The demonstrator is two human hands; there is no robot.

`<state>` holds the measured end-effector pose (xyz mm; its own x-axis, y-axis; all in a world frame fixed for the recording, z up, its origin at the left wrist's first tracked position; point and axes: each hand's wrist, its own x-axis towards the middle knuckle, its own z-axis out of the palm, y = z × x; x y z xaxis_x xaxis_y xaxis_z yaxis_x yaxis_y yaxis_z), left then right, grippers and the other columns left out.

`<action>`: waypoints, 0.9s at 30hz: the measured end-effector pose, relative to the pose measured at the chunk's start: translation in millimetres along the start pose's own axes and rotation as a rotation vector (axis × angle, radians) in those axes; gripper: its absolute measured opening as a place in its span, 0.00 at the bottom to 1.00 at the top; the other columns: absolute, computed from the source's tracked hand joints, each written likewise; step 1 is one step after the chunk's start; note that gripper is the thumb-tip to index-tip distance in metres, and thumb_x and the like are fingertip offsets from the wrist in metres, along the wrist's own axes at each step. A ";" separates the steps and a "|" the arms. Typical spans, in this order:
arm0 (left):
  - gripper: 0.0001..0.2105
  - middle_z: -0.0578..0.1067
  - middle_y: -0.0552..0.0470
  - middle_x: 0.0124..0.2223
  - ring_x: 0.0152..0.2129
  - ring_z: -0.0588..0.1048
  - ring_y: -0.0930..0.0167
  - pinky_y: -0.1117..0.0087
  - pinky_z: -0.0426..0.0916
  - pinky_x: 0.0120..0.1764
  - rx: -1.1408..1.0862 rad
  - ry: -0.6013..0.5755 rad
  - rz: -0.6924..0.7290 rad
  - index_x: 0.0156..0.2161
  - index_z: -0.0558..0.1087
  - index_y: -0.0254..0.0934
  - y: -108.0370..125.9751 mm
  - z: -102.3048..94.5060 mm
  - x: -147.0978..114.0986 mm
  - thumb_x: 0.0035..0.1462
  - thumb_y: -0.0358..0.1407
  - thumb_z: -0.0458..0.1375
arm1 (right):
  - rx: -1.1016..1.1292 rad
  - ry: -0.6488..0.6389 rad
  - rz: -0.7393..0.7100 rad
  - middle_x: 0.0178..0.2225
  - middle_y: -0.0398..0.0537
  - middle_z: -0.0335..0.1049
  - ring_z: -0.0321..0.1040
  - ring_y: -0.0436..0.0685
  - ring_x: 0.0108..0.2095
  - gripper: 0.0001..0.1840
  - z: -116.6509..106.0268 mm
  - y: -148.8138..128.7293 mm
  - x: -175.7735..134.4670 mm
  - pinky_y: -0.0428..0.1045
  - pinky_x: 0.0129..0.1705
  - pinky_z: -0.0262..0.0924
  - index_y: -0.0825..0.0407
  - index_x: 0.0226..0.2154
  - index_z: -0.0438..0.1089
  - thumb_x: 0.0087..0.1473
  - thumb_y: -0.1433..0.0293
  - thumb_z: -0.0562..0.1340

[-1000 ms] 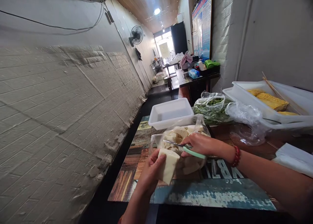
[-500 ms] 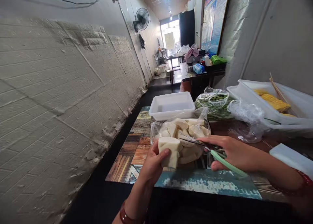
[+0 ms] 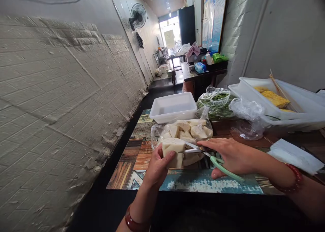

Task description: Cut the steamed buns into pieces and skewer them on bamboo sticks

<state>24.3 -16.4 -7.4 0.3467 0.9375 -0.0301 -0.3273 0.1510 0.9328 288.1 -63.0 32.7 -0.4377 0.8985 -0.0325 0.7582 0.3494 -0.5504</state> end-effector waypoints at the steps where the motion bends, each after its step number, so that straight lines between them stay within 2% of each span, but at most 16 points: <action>1: 0.23 0.82 0.47 0.39 0.34 0.79 0.66 0.71 0.73 0.39 0.005 0.000 -0.004 0.45 0.78 0.36 -0.3 0.2 0.2 0.43 0.42 0.74 | 0.003 -0.009 0.002 0.60 0.61 0.68 0.65 0.74 0.59 0.55 -0.7 -0.8 1.9 0.64 0.60 0.60 0.54 0.64 0.61 0.38 0.52 0.76; 6: 0.24 0.82 0.48 0.38 0.33 0.79 0.67 0.72 0.73 0.37 0.027 0.016 0.002 0.44 0.79 0.36 -0.4 -0.5 2.7 0.41 0.43 0.74 | 0.006 -0.065 0.009 0.63 0.61 0.65 0.62 0.75 0.61 0.55 -4.5 -1.7 9.0 0.64 0.61 0.58 0.53 0.66 0.60 0.39 0.50 0.74; 9: 0.24 0.82 0.48 0.38 0.32 0.79 0.67 0.72 0.72 0.36 0.037 0.028 -0.008 0.44 0.79 0.36 -0.3 -1.3 4.1 0.41 0.43 0.74 | 0.037 -0.070 -0.008 0.61 0.61 0.66 0.64 0.75 0.59 0.54 -5.7 -0.6 10.6 0.63 0.59 0.60 0.54 0.64 0.62 0.40 0.48 0.73; 11: 0.23 0.82 0.47 0.37 0.31 0.79 0.67 0.72 0.72 0.35 0.047 0.027 -0.028 0.43 0.79 0.35 -0.4 -1.6 4.1 0.42 0.43 0.74 | 0.058 -0.064 -0.010 0.58 0.60 0.71 0.68 0.74 0.55 0.52 -6.5 0.2 10.6 0.61 0.55 0.63 0.53 0.63 0.64 0.41 0.47 0.72; 14: 0.22 0.81 0.47 0.36 0.30 0.78 0.68 0.72 0.71 0.34 0.058 0.016 -0.053 0.43 0.79 0.35 -0.6 -1.9 3.5 0.43 0.43 0.73 | 0.078 -0.068 -0.011 0.47 0.56 0.78 0.74 0.68 0.44 0.44 -8.6 0.7 9.7 0.54 0.46 0.66 0.51 0.60 0.69 0.44 0.48 0.71; 18: 0.23 0.81 0.48 0.35 0.30 0.78 0.68 0.72 0.71 0.33 0.058 -0.009 -0.074 0.43 0.79 0.35 0.8 -2.3 4.6 0.42 0.44 0.73 | 0.122 -0.060 -0.031 0.37 0.50 0.80 0.74 0.61 0.35 0.31 -13.3 -0.2 8.5 0.49 0.37 0.64 0.50 0.51 0.76 0.48 0.52 0.70; 21: 0.22 0.81 0.48 0.36 0.30 0.78 0.68 0.72 0.71 0.33 0.060 -0.020 -0.081 0.43 0.79 0.35 2.9 -2.6 6.5 0.42 0.43 0.74 | 0.156 -0.105 -0.045 0.32 0.46 0.79 0.72 0.57 0.31 0.23 -17.6 -1.4 8.9 0.47 0.32 0.60 0.51 0.45 0.78 0.51 0.54 0.68; 24: 0.23 0.81 0.47 0.38 0.33 0.78 0.68 0.73 0.71 0.35 0.042 -0.033 -0.056 0.45 0.78 0.36 4.7 -3.0 7.4 0.43 0.42 0.73 | 0.173 -0.127 -0.024 0.32 0.44 0.78 0.71 0.56 0.31 0.20 -19.9 -2.0 9.8 0.46 0.31 0.58 0.51 0.45 0.78 0.53 0.57 0.67; 27: 0.25 0.81 0.47 0.41 0.36 0.78 0.66 0.72 0.71 0.36 0.019 -0.053 -0.024 0.48 0.78 0.37 5.2 -2.9 6.9 0.43 0.42 0.73 | 0.158 -0.111 -0.011 0.35 0.45 0.79 0.72 0.57 0.33 0.24 -18.0 0.0 9.9 0.46 0.32 0.60 0.49 0.49 0.76 0.51 0.58 0.68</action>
<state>22.4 -8.3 -3.8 0.4008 0.9156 -0.0338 -0.3013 0.1666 0.9388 292.4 -49.3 47.3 -0.5027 0.8570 -0.1134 0.6716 0.3046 -0.6754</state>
